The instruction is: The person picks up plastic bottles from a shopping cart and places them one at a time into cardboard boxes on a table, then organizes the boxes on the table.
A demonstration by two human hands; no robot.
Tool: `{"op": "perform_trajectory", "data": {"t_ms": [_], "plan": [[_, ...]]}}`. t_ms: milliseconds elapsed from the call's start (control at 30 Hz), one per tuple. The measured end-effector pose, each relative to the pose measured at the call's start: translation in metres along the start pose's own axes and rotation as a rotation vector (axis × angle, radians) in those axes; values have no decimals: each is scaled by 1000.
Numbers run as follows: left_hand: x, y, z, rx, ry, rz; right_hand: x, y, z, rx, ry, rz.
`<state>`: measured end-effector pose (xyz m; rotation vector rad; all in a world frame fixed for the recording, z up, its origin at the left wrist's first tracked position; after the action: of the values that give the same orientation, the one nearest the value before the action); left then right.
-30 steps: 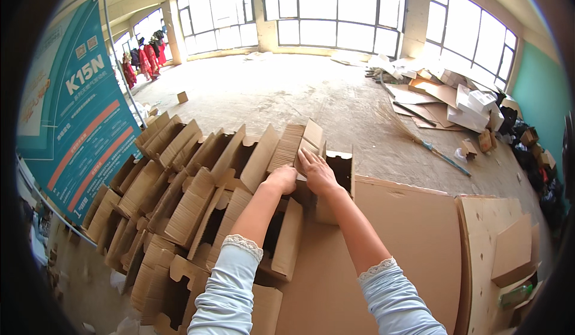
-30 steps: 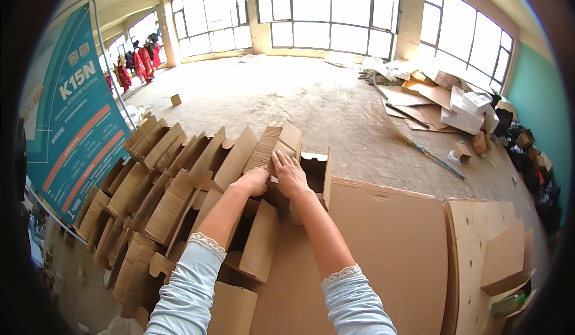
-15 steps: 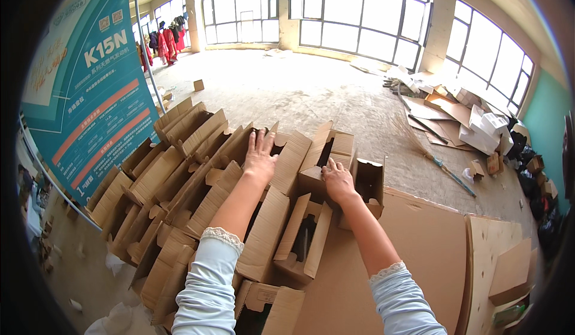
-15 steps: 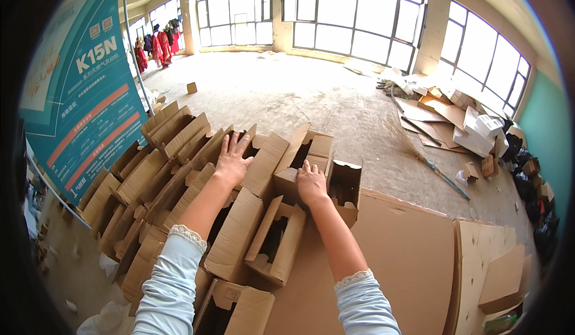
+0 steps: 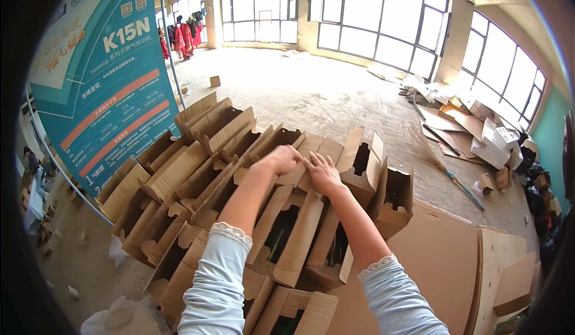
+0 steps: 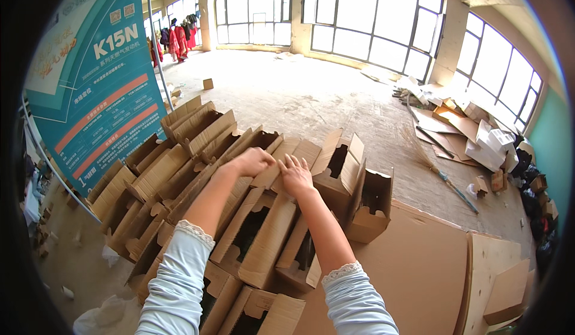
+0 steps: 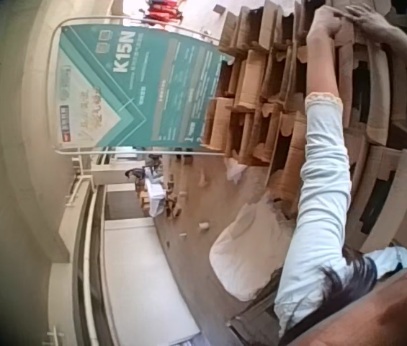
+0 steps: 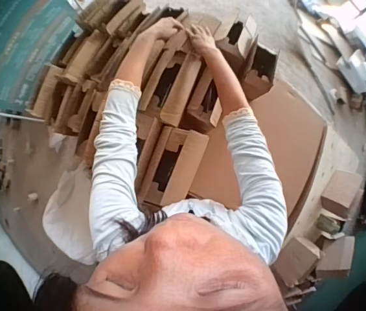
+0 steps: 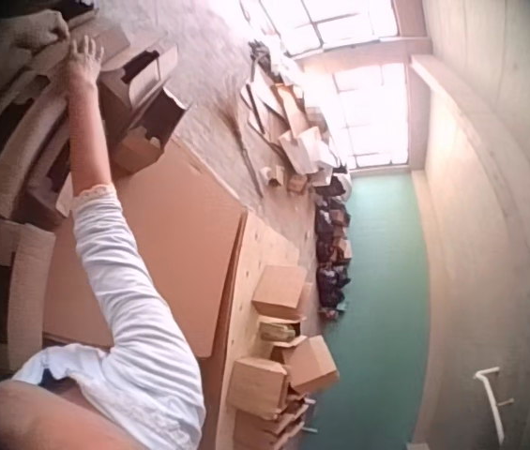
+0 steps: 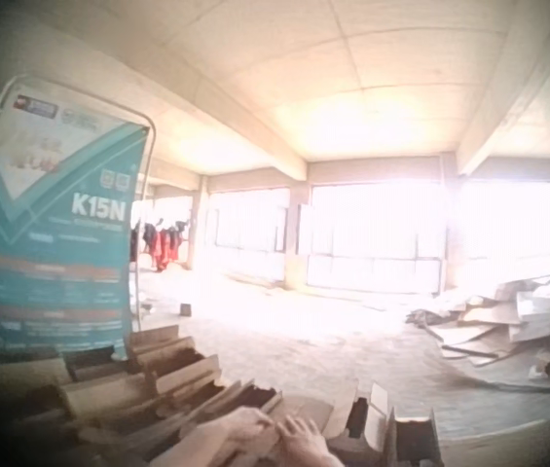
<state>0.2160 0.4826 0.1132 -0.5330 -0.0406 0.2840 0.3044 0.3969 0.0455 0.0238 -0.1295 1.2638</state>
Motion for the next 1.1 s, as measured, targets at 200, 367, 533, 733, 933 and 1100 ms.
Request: {"op": "perform_trajectory", "data": {"t_ms": [200, 367, 533, 733, 933, 1100], "plan": [[-42, 49, 51, 243, -201, 394, 0, 8, -18, 64, 36, 38], [-15, 108, 9, 222, -199, 350, 7, 19, 6, -30, 40, 98], [-9, 119, 10, 381, -202, 405, 42, 33, 30, 38, -347, 214], [-30, 102, 24, 544, -273, 160, 74, 47, 17, -183, -110, 257], [-7, 144, -14, 248, -64, 208, 104, 24, 47, 191, 185, 109], [-1, 137, -44, 121, 109, 354, 129, 22, 34, -204, -45, 77]]}}
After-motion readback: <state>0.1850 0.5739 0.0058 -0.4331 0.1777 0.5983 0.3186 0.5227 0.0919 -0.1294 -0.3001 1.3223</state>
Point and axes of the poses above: each hand's wrist, its own x-axis towards the middle knuckle, its own z-axis out of the back of the hand, y = z × x, the point moved 5 cm from there along x, towards the middle knuckle, and after that the axes turned 5 degrees about -x, right-handed, at the moved point
